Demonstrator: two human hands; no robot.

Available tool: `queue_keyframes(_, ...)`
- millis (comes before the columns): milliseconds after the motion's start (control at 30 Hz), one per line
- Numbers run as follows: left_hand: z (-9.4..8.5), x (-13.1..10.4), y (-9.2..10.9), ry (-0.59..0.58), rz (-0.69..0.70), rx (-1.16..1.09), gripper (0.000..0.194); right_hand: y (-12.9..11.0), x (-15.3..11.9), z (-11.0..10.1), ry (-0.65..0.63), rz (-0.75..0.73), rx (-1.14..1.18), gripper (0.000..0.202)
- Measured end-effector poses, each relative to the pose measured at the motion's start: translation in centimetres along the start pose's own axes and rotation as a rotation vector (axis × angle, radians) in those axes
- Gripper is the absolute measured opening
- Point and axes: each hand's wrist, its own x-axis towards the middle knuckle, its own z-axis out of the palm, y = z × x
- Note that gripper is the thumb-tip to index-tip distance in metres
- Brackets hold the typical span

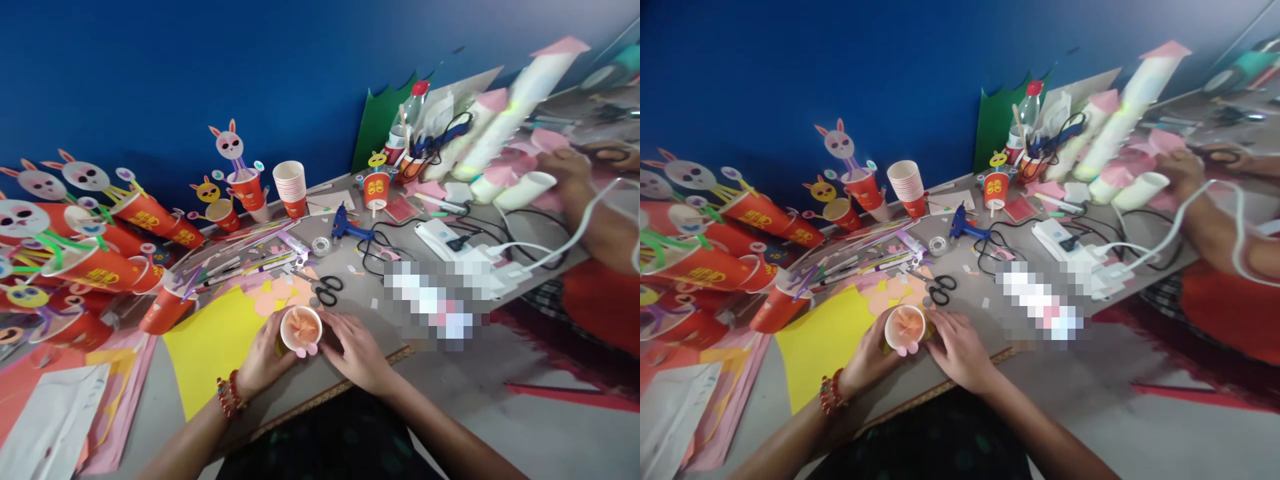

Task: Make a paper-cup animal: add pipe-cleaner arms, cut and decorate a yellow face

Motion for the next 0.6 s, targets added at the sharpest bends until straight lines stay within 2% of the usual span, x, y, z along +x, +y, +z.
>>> queue_keyframes(233, 0.18, -0.05, -0.15, -0.004, -0.002, -0.015, 0.057, 0.14, -0.63, 0.07, 0.055, -0.003, -0.026, 0.053)
queue_keyframes(600, 0.59, 0.05, -0.31, 0.010, -0.033, -0.030, 0.055, 0.05, -0.46, 0.15, 0.056, 0.023, -0.018, 0.050)
